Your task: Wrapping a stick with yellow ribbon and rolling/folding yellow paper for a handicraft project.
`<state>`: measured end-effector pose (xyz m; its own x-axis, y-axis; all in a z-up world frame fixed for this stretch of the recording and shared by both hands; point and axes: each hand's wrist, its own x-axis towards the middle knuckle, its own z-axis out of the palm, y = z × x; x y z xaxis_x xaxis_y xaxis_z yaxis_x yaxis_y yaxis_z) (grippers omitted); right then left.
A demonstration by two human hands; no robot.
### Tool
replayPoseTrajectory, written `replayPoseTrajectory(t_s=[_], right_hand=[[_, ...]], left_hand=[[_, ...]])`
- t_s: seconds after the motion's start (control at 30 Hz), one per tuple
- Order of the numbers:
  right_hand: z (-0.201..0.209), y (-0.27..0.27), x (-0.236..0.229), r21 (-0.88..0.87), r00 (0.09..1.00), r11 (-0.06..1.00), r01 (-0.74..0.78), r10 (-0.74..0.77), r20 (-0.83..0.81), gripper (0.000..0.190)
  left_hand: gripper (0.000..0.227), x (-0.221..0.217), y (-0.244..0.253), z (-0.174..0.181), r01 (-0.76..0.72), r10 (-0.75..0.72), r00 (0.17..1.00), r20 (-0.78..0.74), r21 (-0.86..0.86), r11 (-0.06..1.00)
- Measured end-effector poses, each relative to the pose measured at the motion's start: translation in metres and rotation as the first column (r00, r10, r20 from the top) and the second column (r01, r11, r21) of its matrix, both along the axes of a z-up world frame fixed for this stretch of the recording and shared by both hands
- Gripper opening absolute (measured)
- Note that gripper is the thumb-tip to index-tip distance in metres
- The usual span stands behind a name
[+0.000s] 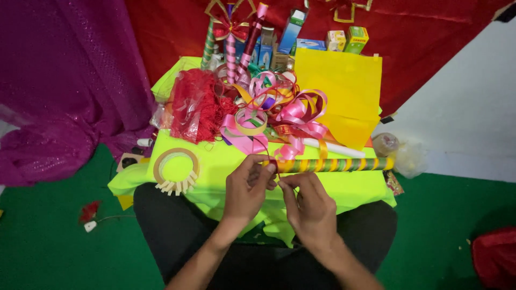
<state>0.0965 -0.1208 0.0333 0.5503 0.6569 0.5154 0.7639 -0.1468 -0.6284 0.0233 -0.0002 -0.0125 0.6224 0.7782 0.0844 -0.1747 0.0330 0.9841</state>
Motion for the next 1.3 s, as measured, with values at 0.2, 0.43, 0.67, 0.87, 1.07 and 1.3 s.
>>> replayPoseTrajectory(t_s=[0.2,0.43,0.67,0.87,1.07,1.3], right_hand=[[-0.038,-0.001,-0.013,0.263,0.806,0.962,0.077,0.095,-0.585,0.005],[-0.055,-0.001,-0.007,0.383,0.702,0.921,0.072,0.226,-0.676,0.008],[-0.064,-0.006,0.008,0.356,0.489,0.933,0.059,0.284,-0.825,0.006],[-0.067,-0.012,0.022,0.343,0.49,0.939,0.025,0.287,-0.823,0.01],[-0.074,-0.022,0.044,0.232,0.524,0.969,-0.084,0.241,-0.817,0.017],[-0.023,-0.017,0.074,0.119,0.667,0.846,-0.52,0.489,-0.563,0.011]], left_hand=[[0.017,-0.004,-0.006,0.003,0.015,-0.001,0.992,0.129,-0.114,0.993],[0.018,0.002,-0.012,-0.01,0.044,0.0,0.967,0.254,-0.167,0.985],[0.018,-0.002,-0.019,0.001,0.06,0.002,0.968,0.252,-0.239,0.969],[0.023,-0.004,-0.023,0.002,0.114,-0.034,0.965,0.262,-0.296,0.948],[0.021,-0.01,-0.025,0.012,0.15,-0.096,0.971,0.22,-0.242,0.959],[0.022,-0.025,-0.02,0.021,0.306,-0.282,0.94,0.195,-0.106,0.946]])
